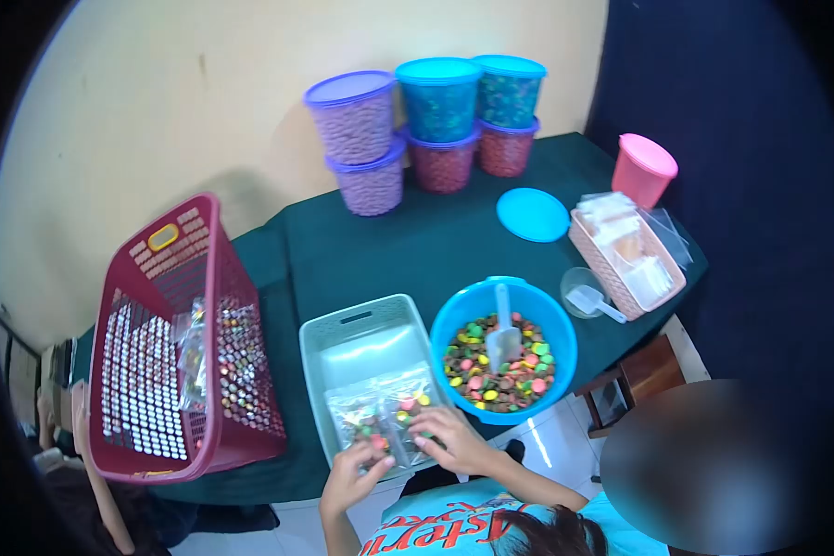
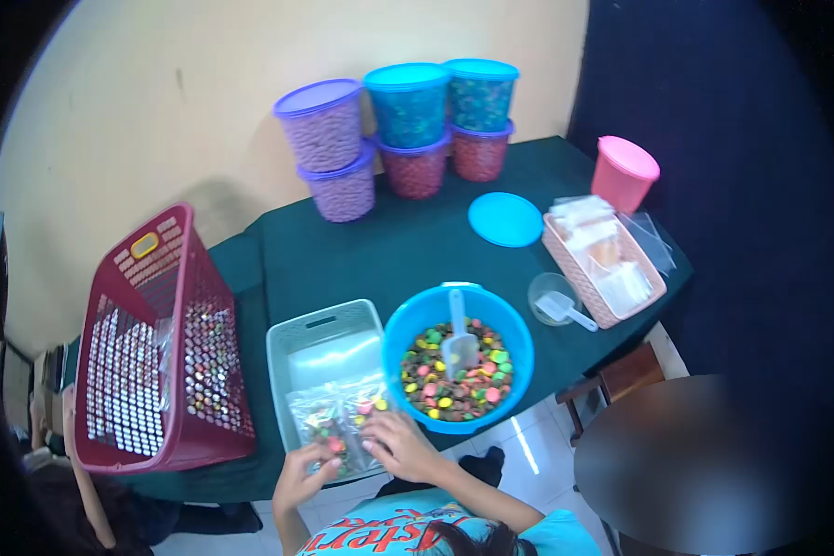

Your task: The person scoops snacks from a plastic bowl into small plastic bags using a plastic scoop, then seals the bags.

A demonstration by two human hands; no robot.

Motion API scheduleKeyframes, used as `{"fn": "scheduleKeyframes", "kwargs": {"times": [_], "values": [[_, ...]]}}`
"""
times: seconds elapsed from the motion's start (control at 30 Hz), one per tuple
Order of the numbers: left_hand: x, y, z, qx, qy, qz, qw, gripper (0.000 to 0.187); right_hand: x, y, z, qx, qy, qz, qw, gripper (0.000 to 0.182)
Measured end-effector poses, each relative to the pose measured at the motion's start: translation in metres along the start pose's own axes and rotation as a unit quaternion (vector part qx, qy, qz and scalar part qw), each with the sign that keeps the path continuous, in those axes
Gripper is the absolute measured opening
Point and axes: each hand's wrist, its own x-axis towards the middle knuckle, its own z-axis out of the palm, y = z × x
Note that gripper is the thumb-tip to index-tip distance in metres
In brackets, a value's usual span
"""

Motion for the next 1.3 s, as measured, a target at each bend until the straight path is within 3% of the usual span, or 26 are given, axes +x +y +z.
{"fn": "scheduleKeyframes", "kwargs": {"times": [0.07, 0.17, 0.27, 0.3, 0.43, 0.5, 0.63, 0.7, 0.73, 0.77, 0.83, 0.9, 0.97, 1.1, 1.23, 1.3], "values": [[0.000, 0.017, 0.015, -0.009, -0.045, -0.006, 0.999, 0.015, -0.021, -0.006, -0.017, 0.059, -0.020, 0.015, 0.998, 0.019], [0.018, 0.049, 0.049, -0.044, -0.038, 0.100, 0.993, 0.015, -0.050, -0.005, -0.046, 0.087, -0.054, 0.037, 0.994, 0.020], [0.046, 0.083, 0.099, -0.018, -0.201, 0.029, 0.979, 0.013, -0.082, 0.005, -0.089, 0.078, -0.053, 0.042, 0.995, 0.022], [0.057, 0.094, 0.122, -0.025, -0.200, 0.039, 0.979, 0.013, -0.098, 0.008, -0.109, 0.066, -0.055, 0.044, 0.995, 0.022], [0.093, 0.154, 0.217, -0.103, -0.168, 0.183, 0.963, 0.014, -0.165, 0.030, -0.191, 0.000, 0.023, 0.082, 0.996, 0.023], [0.106, 0.163, 0.254, -0.055, -0.268, 0.156, 0.949, 0.015, -0.197, 0.037, -0.231, -0.009, 0.096, 0.176, 0.980, 0.021], [0.122, 0.192, 0.312, -0.114, -0.285, 0.159, 0.938, 0.015, -0.253, 0.055, -0.285, -0.054, 0.187, 0.217, 0.957, 0.018], [0.132, 0.206, 0.331, -0.086, -0.271, 0.098, 0.954, 0.016, -0.272, 0.054, -0.306, -0.042, 0.232, 0.263, 0.936, 0.017], [0.142, 0.193, 0.343, -0.038, -0.323, 0.094, 0.941, 0.023, -0.283, 0.060, -0.310, -0.015, 0.251, 0.276, 0.928, 0.016], [0.147, 0.194, 0.352, -0.040, -0.321, 0.091, 0.942, 0.023, -0.292, 0.066, -0.316, -0.015, 0.247, 0.276, 0.929, 0.016], [0.157, 0.206, 0.363, -0.178, -0.243, 0.102, 0.948, 0.034, -0.304, 0.077, -0.324, -0.018, 0.244, 0.302, 0.921, 0.016], [0.173, 0.207, 0.371, -0.177, -0.240, 0.113, 0.948, 0.042, -0.305, 0.085, -0.333, -0.003, 0.237, 0.314, 0.919, 0.016], [0.190, 0.212, 0.375, -0.116, -0.208, 0.123, 0.963, 0.047, -0.302, 0.093, -0.342, -0.003, 0.219, 0.310, 0.925, 0.017], [0.225, 0.211, 0.386, -0.116, -0.178, 0.118, 0.970, 0.050, -0.279, 0.112, -0.371, 0.017, 0.210, 0.293, 0.933, 0.017], [0.268, 0.210, 0.397, -0.108, -0.200, 0.096, 0.969, 0.052, -0.246, 0.128, -0.418, -0.040, 0.197, 0.260, 0.944, 0.017], [0.289, 0.206, 0.402, -0.010, -0.239, 0.115, 0.964, 0.053, -0.229, 0.139, -0.441, -0.040, 0.224, 0.241, 0.944, 0.017]]}}
